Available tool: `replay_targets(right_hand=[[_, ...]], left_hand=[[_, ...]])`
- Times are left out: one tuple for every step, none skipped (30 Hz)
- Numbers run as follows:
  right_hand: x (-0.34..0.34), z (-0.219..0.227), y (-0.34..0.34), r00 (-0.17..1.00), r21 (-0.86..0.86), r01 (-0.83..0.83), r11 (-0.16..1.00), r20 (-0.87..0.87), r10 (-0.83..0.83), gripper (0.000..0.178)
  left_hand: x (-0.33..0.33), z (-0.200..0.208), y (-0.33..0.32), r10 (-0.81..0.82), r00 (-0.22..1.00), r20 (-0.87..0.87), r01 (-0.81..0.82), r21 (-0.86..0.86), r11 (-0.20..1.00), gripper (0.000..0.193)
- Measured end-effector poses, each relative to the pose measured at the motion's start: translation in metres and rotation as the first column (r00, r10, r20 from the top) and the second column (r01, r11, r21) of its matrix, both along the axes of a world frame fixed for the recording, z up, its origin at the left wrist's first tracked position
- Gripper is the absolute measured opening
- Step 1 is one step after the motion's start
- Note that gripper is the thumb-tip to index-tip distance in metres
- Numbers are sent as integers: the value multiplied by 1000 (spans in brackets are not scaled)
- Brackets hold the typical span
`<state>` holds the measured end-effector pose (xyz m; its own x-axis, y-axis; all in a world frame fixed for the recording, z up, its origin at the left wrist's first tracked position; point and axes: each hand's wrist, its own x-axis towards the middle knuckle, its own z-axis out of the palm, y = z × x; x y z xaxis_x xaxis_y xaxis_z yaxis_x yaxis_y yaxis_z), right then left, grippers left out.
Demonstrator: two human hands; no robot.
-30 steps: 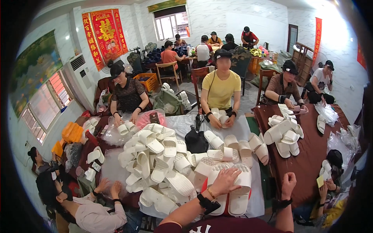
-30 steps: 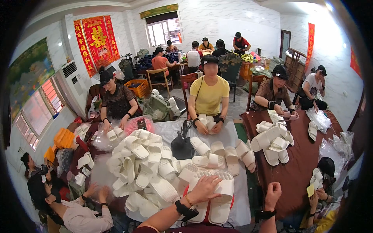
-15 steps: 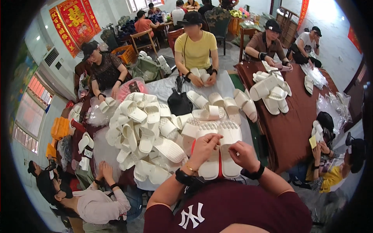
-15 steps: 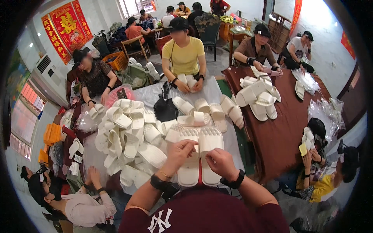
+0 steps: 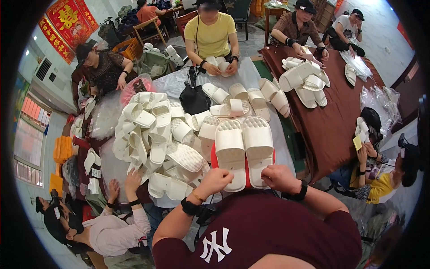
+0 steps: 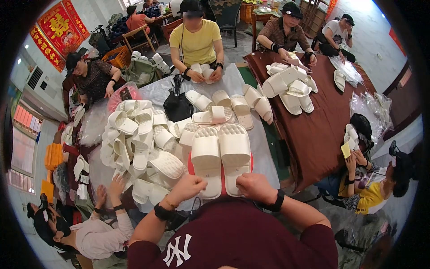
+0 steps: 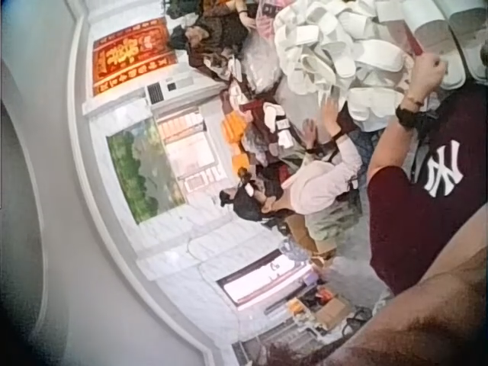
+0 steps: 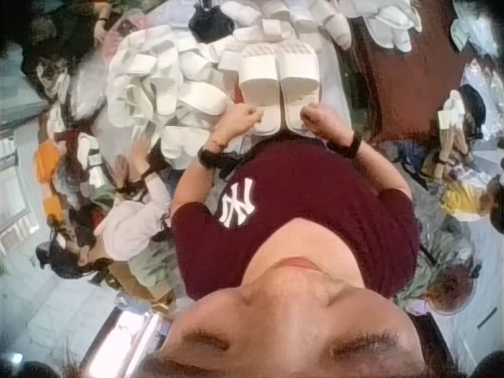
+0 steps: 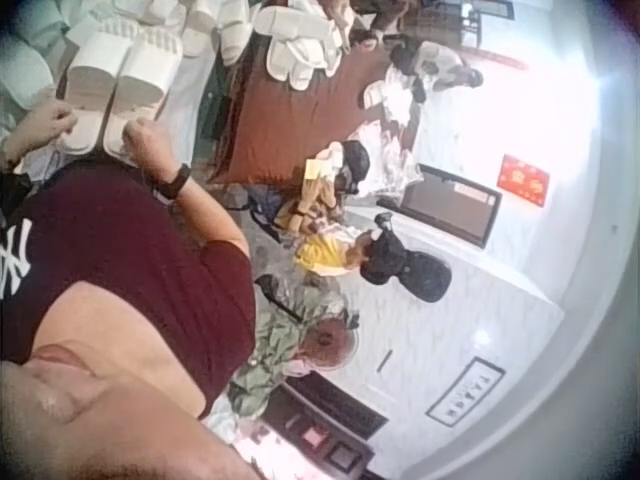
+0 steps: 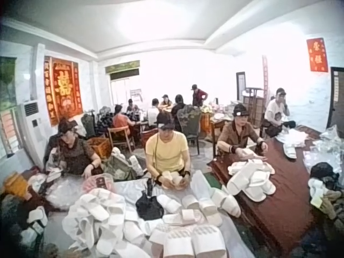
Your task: Manually assemble shoe components, specifically placing white upper pieces onto red-soled bases and organizing finished pairs.
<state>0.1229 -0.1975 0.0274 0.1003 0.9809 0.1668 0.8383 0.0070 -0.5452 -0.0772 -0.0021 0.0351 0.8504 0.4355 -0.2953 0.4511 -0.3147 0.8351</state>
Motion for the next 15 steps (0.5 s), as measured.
replay_targets(right_hand=[[2, -3, -1, 1000, -45, -25, 999, 10, 25, 5], [3, -6, -2, 999, -43, -28, 999, 14, 29, 5], [5, -8, -3, 999, -72, -31, 997, 12, 32, 6], [6, -9, -3, 999, -100, -35, 994, 7, 36, 7], [8, -10, -3, 999, -95, -40, 995, 8, 41, 7], [10, -10, -1, 1000, -106, -1, 994, 7, 2, 7], [11, -10, 0, 999, -122, 41, 992, 6, -41, 7], [11, -8, 4, 999, -119, 41, 992, 8, -40, 7], [11, -3, 10, 992, -80, 123, 989, -17, -125, 10], [9, 0, 14, 977, -45, 206, 978, -46, -208, 13], [7, 1, 18, 977, -42, 207, 977, -44, -209, 13], [5, 3, 23, 970, -4, 217, 976, -108, -216, 17], [3, 5, 28, 961, 38, 226, 973, -170, -217, 21], [4, 3, 31, 972, 41, 169, 985, -175, -160, 23], [0, -2, 31, 979, 46, 112, 993, -179, -102, 25]], left_hand=[[-2, -2, 0, -56, 995, -86, 56, 0, 998, 35], [-4, -3, 1, -111, 979, -171, 112, -5, 994, 36], [-6, -6, 5, -106, 980, -167, 107, -1, 994, 36], [-9, -7, 11, 58, 992, -108, -59, -9, 998, 36], [-12, -7, 17, 221, 974, -49, -223, -26, 975, 35], [-14, -4, 26, 292, 956, -38, -294, -116, 949, 33], [-13, 0, 27, 293, 955, -37, -295, -114, 949, 33], [-11, 6, 27, 332, 943, 10, -317, -266, 910, 33], [-9, 10, 28, 375, 926, 51, -322, -412, 852, 32], [-8, 12, 26, 375, 926, 53, -321, -411, 853, 32], [-6, 14, 23, 372, 928, 25, -319, -462, 827, 31], [-3, 15, 20, 367, 930, -1, -316, -511, 800, 31], [-4, 14, 16, 368, 930, 8, -313, -507, 803, 31], [-3, 12, 14, 369, 929, -13, -325, -500, 803, 31], [-2, 9, 11, 370, 928, -32, -337, -492, 803, 32]])
